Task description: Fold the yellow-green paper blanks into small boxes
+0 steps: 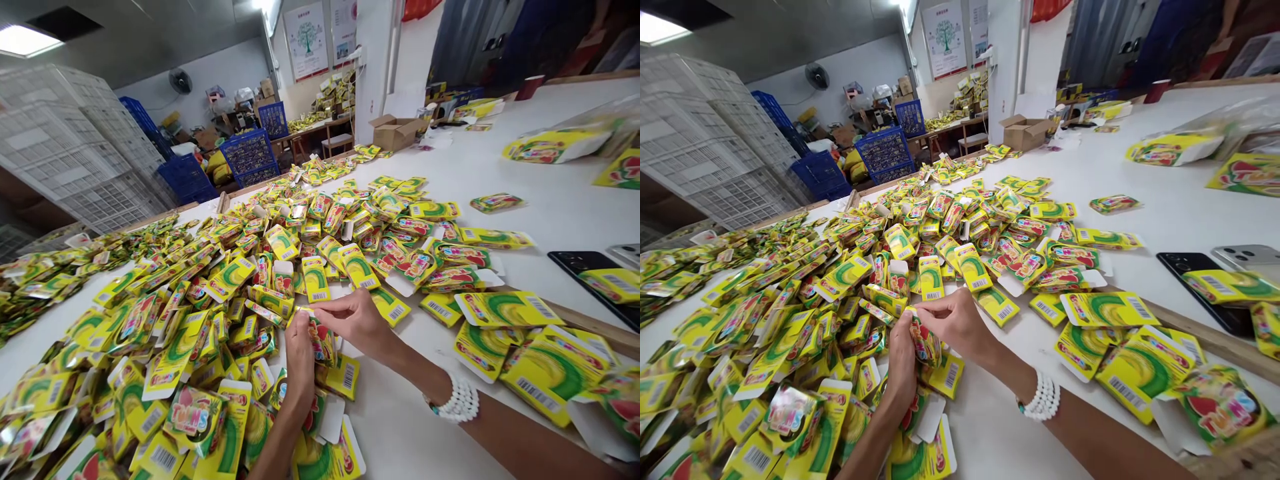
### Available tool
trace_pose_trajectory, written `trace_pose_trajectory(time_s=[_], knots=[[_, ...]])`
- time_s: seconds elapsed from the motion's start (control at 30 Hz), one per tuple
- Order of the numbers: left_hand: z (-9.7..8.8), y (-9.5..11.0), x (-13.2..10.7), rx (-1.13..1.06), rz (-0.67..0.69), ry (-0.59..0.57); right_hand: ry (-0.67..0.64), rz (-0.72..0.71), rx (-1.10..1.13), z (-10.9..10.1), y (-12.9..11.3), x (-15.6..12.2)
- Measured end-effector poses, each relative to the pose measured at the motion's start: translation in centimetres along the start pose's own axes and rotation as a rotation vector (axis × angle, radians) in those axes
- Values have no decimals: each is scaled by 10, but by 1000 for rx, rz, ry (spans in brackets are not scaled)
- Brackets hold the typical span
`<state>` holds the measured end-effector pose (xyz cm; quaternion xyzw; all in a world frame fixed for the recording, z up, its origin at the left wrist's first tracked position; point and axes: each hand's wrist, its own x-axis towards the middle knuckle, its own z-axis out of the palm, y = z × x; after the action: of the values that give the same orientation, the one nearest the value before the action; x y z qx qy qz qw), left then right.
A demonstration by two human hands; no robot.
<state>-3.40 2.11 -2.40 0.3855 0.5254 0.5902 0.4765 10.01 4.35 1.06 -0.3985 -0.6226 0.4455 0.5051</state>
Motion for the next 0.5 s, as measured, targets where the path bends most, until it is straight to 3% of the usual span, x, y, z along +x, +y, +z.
trace_pose_trajectory(time_s=[0.23,0.37,0.5], knots=[[2,3,-3,-193,-124,15,18,-133,-120,4,0,-5],[3,8,-4,-229,-197,32,20,-124,-133,6,0,-4],[1,9,-1,-120,-95,-32,-37,-118,-113,3,3,-1]])
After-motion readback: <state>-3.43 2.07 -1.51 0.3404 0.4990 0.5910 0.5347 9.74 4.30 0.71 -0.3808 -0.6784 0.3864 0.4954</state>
